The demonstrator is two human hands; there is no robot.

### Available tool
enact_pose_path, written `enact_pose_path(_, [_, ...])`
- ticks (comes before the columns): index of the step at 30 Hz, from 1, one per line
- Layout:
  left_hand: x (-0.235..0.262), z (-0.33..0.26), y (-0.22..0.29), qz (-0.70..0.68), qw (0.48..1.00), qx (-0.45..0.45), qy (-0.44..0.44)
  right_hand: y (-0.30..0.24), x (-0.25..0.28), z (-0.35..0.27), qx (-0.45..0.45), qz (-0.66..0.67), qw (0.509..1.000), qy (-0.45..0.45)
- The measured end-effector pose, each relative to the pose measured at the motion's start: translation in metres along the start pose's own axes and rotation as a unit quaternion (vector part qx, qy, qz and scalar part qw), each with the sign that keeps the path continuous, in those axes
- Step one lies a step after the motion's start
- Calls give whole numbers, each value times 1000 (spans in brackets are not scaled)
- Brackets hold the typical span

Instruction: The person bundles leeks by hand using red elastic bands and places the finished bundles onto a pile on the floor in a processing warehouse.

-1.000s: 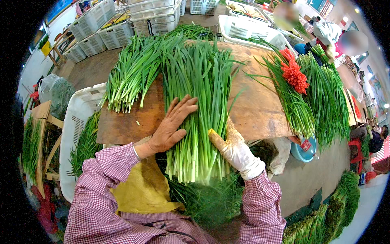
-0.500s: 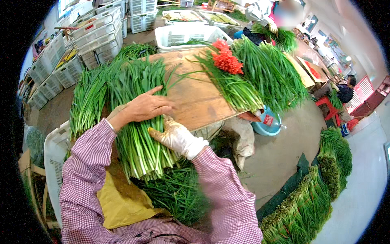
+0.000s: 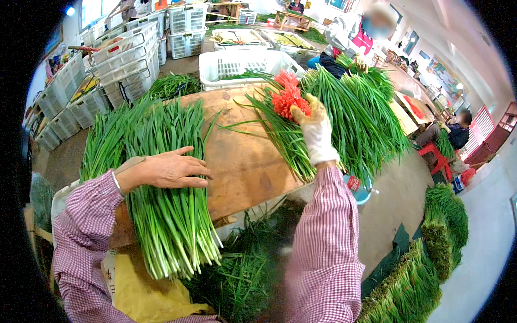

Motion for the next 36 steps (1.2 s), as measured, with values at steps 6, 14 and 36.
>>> enact_pose_path(6, [80, 41, 1, 5, 994, -36, 105, 20, -66, 54, -27, -213, 977, -16])
enact_pose_path(14, [117, 144, -52, -13, 955, 11, 296, 37, -89, 41, -19, -99, 992, -74])
enact_pose_path(36, [99, 202, -72, 173, 892, 43, 416, 15, -105, 23, 94, -97, 991, -24])
Point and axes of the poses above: each hand's wrist, its own z-axis towards the middle knuckle, its own x-axis out of the back of the hand, y = z × x, the point moved 8 cm from there along z, towards the middle knuckle, and after that the axes turned 6 degrees about -x, right-handed, at the moved point
